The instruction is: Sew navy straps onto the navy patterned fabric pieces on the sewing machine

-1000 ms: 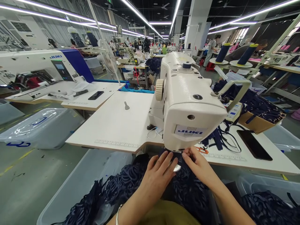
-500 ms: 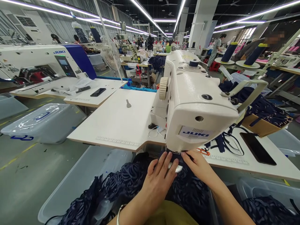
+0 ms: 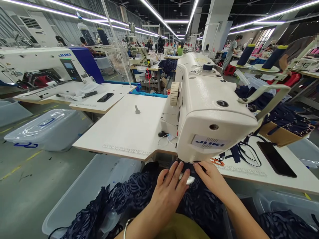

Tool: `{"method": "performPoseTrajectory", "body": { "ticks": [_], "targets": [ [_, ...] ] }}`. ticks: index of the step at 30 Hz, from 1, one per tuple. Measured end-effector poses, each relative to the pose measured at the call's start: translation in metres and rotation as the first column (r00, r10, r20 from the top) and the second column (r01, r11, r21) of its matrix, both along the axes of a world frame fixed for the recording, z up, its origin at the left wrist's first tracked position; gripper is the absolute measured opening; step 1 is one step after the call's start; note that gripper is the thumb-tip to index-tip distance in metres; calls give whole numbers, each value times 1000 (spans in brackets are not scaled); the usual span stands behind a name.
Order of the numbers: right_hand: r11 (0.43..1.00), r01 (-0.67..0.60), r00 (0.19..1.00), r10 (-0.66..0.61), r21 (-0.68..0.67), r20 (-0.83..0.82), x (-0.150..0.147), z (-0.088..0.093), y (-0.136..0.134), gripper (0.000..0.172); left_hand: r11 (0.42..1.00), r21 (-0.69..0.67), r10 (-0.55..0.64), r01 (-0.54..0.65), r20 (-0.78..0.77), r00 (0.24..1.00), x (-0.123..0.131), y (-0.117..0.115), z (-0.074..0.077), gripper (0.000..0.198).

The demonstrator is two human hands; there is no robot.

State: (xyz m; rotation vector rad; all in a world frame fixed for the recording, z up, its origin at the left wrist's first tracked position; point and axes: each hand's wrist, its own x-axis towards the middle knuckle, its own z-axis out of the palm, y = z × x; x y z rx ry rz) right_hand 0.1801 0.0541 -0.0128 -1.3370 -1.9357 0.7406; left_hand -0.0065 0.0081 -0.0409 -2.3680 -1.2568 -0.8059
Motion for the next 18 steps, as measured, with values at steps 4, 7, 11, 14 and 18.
{"method": "performPoseTrajectory", "body": {
  "ticks": [4,7,11,14,18],
  "targets": [
    [1000,12,1000,-13,-21,-8,1,-1,-1,26,1000,-13,1,-1,9,1000,0,0,1,34],
    [1000,2,1000,-3,-28,-20,1,-4,-2,26,1000,-20,14,-13,25,1000,1,-1,0,34],
    [1000,9,999,-9,-7,-34,-1,-10,1,25,1000,3,21,-21,54,998,3,-1,-2,32],
    [1000,12,998,-11,22,-62,-5,-11,2,25,999,3,36,-37,121,992,2,-3,-2,32],
    [998,-39,991,45,45,-126,-7,-6,3,24,998,67,-20,17,53,998,-8,3,-6,39]
  ]
}}
